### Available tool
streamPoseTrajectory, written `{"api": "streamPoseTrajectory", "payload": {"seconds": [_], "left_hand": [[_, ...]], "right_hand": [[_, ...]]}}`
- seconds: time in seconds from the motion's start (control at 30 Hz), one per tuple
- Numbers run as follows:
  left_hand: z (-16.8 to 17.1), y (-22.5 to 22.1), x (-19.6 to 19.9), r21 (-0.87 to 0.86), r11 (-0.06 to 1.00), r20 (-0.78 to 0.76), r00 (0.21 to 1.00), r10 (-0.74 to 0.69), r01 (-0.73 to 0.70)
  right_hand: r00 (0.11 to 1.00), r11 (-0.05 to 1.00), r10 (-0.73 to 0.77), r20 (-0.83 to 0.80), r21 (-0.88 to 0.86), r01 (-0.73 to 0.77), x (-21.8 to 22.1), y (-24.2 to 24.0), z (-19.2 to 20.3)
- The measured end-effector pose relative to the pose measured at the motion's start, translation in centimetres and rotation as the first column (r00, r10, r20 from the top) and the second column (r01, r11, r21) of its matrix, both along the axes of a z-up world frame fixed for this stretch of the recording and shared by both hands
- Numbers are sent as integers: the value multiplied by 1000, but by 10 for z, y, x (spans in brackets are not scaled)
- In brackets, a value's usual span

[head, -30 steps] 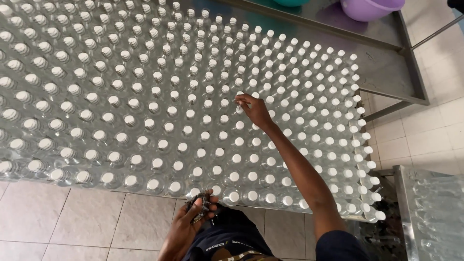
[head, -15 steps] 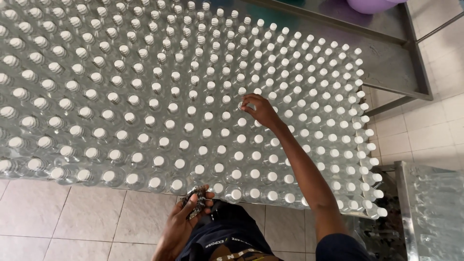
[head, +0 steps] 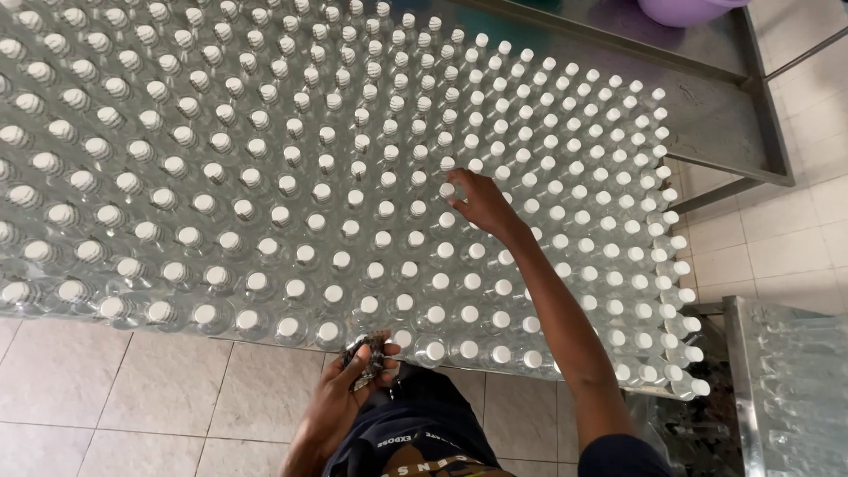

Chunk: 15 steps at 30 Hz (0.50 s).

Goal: The person places small dark objects into the openings of numerous clear plastic bottles arranged in rows on a metal table. The person uses their hands to pick up the objects and drop them into the bottles one by one.

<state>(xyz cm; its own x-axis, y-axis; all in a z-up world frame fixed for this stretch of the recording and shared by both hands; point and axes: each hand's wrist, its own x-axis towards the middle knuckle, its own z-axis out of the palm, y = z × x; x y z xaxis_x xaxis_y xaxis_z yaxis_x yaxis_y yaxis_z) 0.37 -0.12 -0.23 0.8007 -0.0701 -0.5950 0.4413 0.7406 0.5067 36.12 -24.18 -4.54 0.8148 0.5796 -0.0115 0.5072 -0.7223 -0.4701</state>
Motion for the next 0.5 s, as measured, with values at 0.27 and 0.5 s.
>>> {"api": "streamPoseTrajectory", "payload": {"seconds": [0.27, 0.5], "left_hand": [[11, -27, 41, 21, 990, 68, 988, -141, 139], [7, -52, 59, -10, 953, 175, 939, -295, 302]], "right_hand": [[916, 897, 258, -307, 429, -109, -148, 15, 82], [861, 916, 129, -491, 393, 86, -184, -8, 78]]}}
